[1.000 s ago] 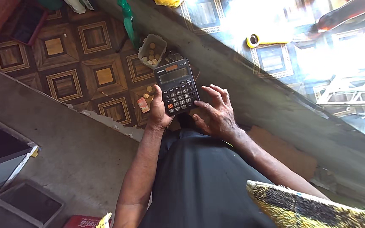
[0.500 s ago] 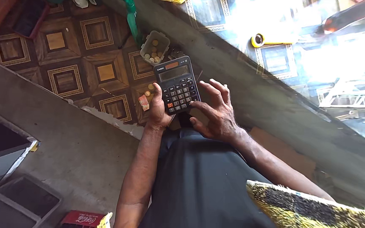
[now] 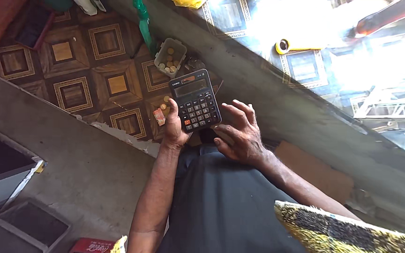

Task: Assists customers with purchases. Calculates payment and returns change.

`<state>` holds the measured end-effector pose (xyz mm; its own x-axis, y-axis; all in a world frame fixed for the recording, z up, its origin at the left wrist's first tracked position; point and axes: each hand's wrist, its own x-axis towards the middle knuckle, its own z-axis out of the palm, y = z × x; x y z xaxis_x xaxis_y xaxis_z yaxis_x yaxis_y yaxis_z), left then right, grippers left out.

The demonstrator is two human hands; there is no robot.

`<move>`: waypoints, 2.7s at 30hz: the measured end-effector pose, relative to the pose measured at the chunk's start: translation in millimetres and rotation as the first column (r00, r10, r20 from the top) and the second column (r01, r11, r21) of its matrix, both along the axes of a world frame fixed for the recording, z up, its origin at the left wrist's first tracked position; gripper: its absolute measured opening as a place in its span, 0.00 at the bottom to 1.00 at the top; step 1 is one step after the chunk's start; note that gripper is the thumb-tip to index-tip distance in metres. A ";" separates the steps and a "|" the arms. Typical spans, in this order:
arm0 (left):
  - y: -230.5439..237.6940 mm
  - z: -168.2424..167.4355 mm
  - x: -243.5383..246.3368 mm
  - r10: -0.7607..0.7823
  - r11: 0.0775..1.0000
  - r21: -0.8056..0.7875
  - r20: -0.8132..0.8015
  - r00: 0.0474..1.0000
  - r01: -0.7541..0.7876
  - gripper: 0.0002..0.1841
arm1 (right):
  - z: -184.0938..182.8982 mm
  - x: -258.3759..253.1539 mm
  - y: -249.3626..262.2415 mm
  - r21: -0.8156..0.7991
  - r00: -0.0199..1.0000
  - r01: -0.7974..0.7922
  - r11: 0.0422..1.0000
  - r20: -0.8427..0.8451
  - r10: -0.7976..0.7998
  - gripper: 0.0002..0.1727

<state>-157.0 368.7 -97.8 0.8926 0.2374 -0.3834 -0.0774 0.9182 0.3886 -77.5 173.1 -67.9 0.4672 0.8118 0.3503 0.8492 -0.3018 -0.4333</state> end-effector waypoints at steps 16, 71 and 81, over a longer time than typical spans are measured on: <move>-6.7 -2.1 -6.6 -0.015 1.000 0.022 -0.011 1.000 0.016 0.37 | -3.3 1.6 -6.8 -0.027 0.999 0.035 0.999 -0.039 -0.036 0.18; 20.8 -95.3 -38.6 0.270 0.000 0.598 -0.772 0.576 0.801 0.22 | -13.2 -14.5 5.7 -0.200 0.976 -0.139 0.970 -0.195 0.100 0.19; 15.4 -107.3 -52.4 0.278 -0.121 0.662 -0.693 0.666 0.740 0.19 | -14.1 -3.3 -7.2 -0.201 0.981 -0.041 0.979 -0.193 0.002 0.18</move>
<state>-209.4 384.1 -205.1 0.7315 0.5843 -0.3515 0.6663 -0.5032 0.5503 -80.8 166.0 -82.1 0.4909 0.8672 0.0832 0.7639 -0.3825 -0.5198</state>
